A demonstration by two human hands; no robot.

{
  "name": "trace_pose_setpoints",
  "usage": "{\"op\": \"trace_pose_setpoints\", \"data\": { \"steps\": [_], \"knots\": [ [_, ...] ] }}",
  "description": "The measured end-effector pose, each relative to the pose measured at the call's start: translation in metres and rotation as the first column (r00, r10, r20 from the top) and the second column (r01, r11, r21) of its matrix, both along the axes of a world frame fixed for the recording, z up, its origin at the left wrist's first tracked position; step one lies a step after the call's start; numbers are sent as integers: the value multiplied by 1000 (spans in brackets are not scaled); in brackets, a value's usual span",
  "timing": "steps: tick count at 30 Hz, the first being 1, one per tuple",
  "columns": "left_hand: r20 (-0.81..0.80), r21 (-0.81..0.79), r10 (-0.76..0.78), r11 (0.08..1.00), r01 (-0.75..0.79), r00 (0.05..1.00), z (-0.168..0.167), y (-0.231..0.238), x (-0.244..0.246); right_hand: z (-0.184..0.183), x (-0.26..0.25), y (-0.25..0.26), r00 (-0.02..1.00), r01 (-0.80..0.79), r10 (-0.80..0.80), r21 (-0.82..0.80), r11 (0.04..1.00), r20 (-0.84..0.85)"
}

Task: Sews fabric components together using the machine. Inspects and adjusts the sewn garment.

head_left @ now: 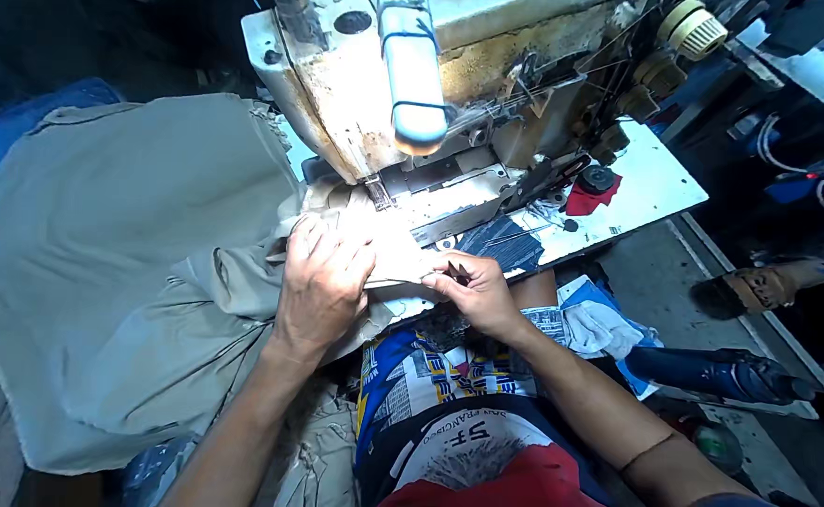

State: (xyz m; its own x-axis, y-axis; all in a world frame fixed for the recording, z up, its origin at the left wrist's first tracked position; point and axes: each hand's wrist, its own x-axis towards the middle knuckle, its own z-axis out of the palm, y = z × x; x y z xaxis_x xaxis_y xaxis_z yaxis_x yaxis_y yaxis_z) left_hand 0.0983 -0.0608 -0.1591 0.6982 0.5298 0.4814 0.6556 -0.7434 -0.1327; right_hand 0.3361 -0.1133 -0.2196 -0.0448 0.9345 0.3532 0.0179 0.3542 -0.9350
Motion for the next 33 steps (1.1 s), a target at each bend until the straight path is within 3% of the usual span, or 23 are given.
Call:
{"op": "trace_pose_setpoints", "data": {
  "steps": [7, 13, 16, 23, 33],
  "knots": [
    [9, -57, -35, 998, 35, 999, 14, 29, -10, 5, -11, 31, 999, -13, 14, 24, 1000, -32],
    [94, -136, -182, 972, 193, 979, 15, 23, -15, 11, -8, 34, 986, -54, 34, 118, 992, 161],
    [159, -104, -243, 960, 261, 957, 4, 28, -14, 9, -7, 31, 987, -55, 30, 155, 986, 158],
    [119, -54, -219, 972, 227, 968, 7, 32, -14, 7, -11, 30, 998, -33, 26, 124, 992, 57],
    [103, -95, -174, 978, 184, 979, 16, 45, -15, 11, -18, 48, 999, 5, -13, 148, 989, 51]
  ]
}}
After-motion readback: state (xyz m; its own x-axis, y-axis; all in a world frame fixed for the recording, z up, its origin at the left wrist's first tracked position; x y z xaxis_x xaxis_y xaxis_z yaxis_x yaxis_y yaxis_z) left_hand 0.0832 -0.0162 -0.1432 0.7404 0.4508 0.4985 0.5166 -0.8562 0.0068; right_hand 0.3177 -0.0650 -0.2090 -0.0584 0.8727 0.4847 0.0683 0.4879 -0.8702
